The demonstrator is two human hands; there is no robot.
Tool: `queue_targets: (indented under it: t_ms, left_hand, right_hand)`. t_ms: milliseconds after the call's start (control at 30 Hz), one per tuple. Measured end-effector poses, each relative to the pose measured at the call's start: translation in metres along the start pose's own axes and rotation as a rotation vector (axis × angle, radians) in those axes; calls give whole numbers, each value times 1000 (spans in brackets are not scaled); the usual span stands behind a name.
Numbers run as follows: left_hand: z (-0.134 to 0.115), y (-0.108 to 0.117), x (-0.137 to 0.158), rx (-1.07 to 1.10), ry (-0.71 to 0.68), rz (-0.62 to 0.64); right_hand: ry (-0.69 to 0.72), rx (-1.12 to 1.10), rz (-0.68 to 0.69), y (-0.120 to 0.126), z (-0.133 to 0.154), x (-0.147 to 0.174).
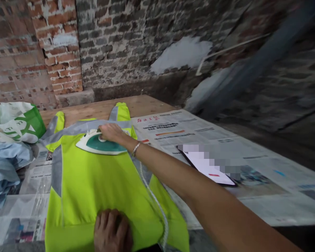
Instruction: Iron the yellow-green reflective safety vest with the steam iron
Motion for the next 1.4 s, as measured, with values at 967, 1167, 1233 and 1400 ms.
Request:
queue_targets:
  t_ms: [967,1167,1233,1400]
  left_hand:
    - [1,11,-9,-26,-43,-8]
    - [-4,12,-14,-21,-41,28]
    - [-4,10,-14,-28,-40,55]
    - [-1,6,-8,-21,-14,108]
  right_hand:
    - [217,-9,90,1,73,120]
    - [78,-4,26,6,30,42]
    - [56,-3,-12,5,16,16]
    - [-36,-16,-78,1,-11,-27]
Point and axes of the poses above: each hand's wrist, its own x-axis away from the middle knuckle, its own y-axis out of the back of the hand, z = x × y, the point moved 8 cm from there along -x, towards the middle knuckle, and after that the axes turned 4 degrees about y, right-handed, at the moved point
